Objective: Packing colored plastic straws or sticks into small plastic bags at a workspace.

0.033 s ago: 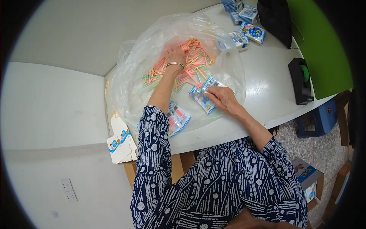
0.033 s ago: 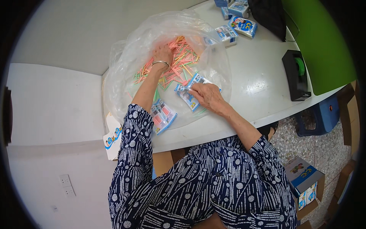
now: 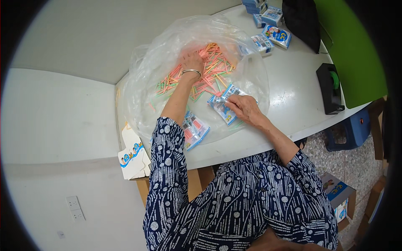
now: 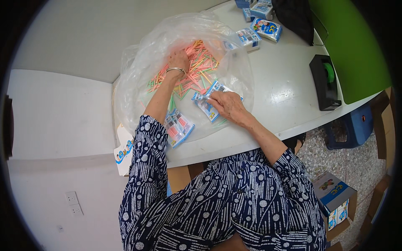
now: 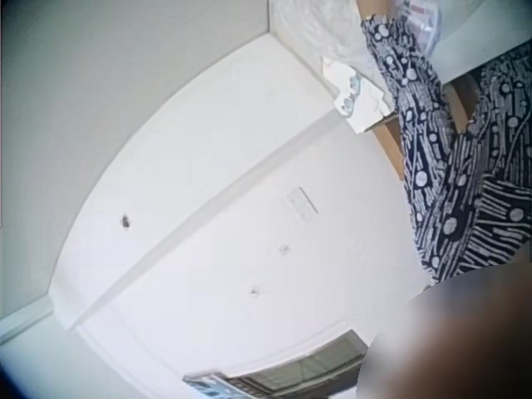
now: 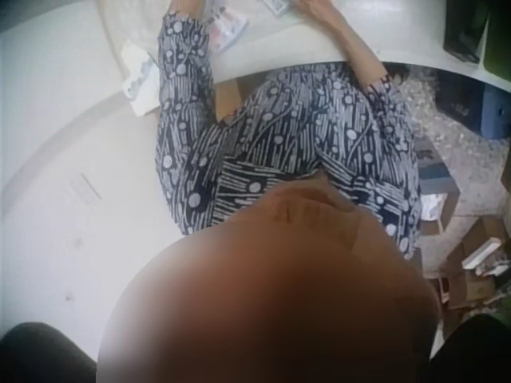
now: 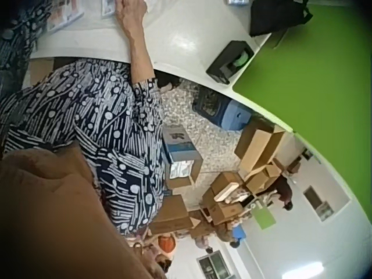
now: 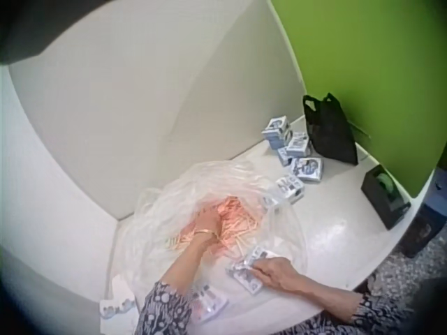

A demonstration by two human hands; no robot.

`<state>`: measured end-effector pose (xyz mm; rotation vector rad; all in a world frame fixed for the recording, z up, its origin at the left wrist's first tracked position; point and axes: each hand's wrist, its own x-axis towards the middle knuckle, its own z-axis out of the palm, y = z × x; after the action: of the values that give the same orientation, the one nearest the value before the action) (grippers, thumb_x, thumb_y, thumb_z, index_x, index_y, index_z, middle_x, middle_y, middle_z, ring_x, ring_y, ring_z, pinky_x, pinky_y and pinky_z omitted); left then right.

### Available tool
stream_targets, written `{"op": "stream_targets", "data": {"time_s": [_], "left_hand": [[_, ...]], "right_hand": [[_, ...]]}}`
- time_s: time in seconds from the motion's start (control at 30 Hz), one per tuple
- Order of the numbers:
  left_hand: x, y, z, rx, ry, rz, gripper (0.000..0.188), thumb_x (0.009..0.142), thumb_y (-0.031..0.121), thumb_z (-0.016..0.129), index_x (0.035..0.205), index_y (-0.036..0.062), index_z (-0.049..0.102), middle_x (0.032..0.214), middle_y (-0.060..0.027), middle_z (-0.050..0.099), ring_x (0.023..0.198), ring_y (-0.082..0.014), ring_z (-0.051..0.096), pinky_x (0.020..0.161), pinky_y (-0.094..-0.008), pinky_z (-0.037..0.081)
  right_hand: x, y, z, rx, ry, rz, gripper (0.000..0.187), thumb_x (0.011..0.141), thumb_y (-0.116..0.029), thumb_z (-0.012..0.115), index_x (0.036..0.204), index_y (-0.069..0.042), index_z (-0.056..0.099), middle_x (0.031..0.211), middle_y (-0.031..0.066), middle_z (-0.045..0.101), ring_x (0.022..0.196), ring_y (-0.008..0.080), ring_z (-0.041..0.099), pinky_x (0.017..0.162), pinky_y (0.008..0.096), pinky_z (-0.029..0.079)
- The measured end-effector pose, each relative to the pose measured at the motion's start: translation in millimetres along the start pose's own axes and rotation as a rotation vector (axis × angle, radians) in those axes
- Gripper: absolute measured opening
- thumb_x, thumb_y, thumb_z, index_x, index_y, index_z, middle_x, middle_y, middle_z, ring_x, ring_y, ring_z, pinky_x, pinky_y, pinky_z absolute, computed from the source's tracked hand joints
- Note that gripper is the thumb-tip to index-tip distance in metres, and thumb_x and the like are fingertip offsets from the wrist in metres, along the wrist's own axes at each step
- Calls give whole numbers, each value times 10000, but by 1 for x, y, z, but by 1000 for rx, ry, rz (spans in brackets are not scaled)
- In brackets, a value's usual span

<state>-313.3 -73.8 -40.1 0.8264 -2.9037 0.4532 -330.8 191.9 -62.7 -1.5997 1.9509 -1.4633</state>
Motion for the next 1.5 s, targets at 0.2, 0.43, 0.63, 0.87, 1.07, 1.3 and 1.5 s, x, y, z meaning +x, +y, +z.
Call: {"op": "stream_targets", "data": {"time_s": [0.2, 0.43, 0.63, 0.87, 1.07, 1.3, 1.5], "left_hand": [[-6, -16, -35, -48, -177, 18, 315, 841, 173, 465, 1082, -10, 551, 1122, -209, 571, 1080, -363, 515, 914, -471, 389], [-15, -47, -56, -1169, -221, -111, 258, 916, 226, 501, 1016, -5, 559, 931, -141, 632, 900, -272, 612, 770, -395, 494], [-42, -9, -69, -2122, -378, -361, 194, 941, 175, 489, 983, -10, 528, 864, -147, 634, 790, -249, 636, 721, -380, 523], [-78, 61, -70, -2467, 11, -294, 135, 914, 89, 534, 998, -16, 540, 876, -113, 621, 790, -219, 625, 712, -329, 529], [-82, 84, -82, -2388, 311, -336, 82, 893, 65, 574, 950, 6, 566, 880, -48, 609, 750, -117, 590, 665, -249, 507], [-76, 80, -60, -2260, 297, -434, 122, 925, 135, 535, 891, 18, 541, 793, -40, 601, 711, -123, 603, 615, -252, 507], [-70, 49, -67, -2333, 300, -499, 187, 956, 181, 466, 975, 1, 513, 832, -120, 610, 758, -207, 627, 657, -325, 527]], "right_hand": [[3, -2, -5, 47, -32, 63, 220, 867, -210, 577, 761, -19, 551, 635, 147, 537, 586, 293, 537, 544, 383, 395], [8, 6, -3, 660, 30, 365, 212, 912, -223, 574, 838, -26, 605, 677, -13, 575, 615, 39, 511, 542, 235, 396], [34, -28, -11, 1329, 275, 556, 169, 928, -193, 541, 1008, -56, 602, 919, 32, 638, 825, 85, 590, 716, 225, 447], [82, -21, 27, 1783, 430, 579, 193, 953, -150, 478, 1069, -18, 557, 1061, 91, 608, 1013, 169, 563, 907, 337, 453], [92, -12, 40, 1858, 612, 554, 215, 941, -123, 493, 1108, -2, 552, 1095, 124, 603, 1031, 231, 558, 965, 344, 438], [93, -23, 34, 1813, 587, 561, 220, 924, -121, 536, 1114, -12, 552, 1087, 106, 610, 1015, 211, 569, 953, 323, 442], [78, -20, 10, 1367, 445, 465, 160, 900, -159, 593, 1000, -35, 610, 942, 48, 649, 842, 108, 603, 793, 248, 478]]}}
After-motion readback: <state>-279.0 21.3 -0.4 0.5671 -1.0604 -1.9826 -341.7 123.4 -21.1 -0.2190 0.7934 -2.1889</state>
